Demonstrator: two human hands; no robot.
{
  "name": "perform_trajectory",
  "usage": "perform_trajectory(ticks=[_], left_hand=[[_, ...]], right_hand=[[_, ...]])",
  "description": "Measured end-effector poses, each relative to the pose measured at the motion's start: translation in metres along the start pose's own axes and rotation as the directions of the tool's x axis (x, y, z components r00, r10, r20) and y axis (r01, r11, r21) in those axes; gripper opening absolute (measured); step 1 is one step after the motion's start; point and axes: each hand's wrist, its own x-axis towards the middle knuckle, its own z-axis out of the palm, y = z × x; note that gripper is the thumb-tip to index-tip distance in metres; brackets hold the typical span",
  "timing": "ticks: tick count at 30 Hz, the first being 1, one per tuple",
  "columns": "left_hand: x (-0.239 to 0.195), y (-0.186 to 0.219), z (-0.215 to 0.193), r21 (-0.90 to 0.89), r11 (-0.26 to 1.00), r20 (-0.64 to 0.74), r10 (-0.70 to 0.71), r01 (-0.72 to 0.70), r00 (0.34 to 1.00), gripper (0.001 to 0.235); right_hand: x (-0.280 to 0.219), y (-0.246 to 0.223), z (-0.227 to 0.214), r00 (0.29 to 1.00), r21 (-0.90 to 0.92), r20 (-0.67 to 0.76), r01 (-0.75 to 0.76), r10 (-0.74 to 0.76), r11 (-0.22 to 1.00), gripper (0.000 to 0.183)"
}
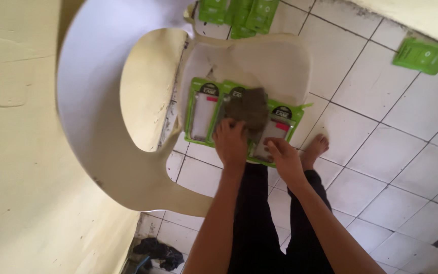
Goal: The person repeatedly picks up packaged phone cases from a white plastic chair, wipes each one with a dark cloth, and hangs them on a wall-mounted wire rack. The person handles the cases one at a time, turning them over to wipe both sides before placing them on the rack.
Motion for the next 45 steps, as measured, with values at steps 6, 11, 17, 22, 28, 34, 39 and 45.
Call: perform_trajectory(ticks=[6,11,17,22,28,34,39,45], left_hand=[[-0.057,0.048,-0.054,-0.331,0.908,-0.033,0.260,-0.256,0.965,0.042],[-0.064,0.036,-0.052,-0.562,0.800,-0.156,0.147,-0.210,0.977,0.053],[0.010,-0.019,-0.002,-0.199,0.962,0.013,-0.190,0.189,0.982,0.095],[0.033,-0.028,0.009,0.071,0.924,0.275,-0.380,0.375,0.883,0.107],[0.034,-0.040,0.005,-0.197,0.889,0.321,-0.340,0.413,0.884,0.076],[-0.005,-0.025,-0.027,-0.823,0.327,0.429,-0.181,0.465,0.885,0.081],[-0.065,0.034,-0.109,-0.736,-0.066,0.672,0.057,0.674,0.739,0.120],[-0.097,0.109,-0.211,-0.617,-0.223,0.687,0.316,0.755,0.655,0.070]], right_hand=[[-0.017,-0.030,-0.013,0.944,0.873,0.291,-0.328,0.154,0.362,0.058],[-0.010,-0.037,-0.045,0.974,0.859,-0.007,-0.110,0.227,0.500,0.045],[-0.021,-0.025,-0.085,0.974,0.874,-0.020,-0.093,0.227,0.476,0.045],[-0.040,-0.007,-0.094,0.945,0.841,-0.036,-0.147,0.325,0.521,0.045],[-0.064,0.012,-0.093,0.946,0.819,-0.036,-0.157,0.322,0.552,0.046],[-0.099,-0.019,-0.095,0.962,0.650,-0.138,-0.090,0.234,0.755,0.043],[-0.149,-0.110,-0.081,0.933,0.007,-0.358,-0.017,0.018,1.000,0.069],[-0.243,-0.243,-0.061,0.783,-0.586,0.000,0.504,-0.622,0.635,0.089]])
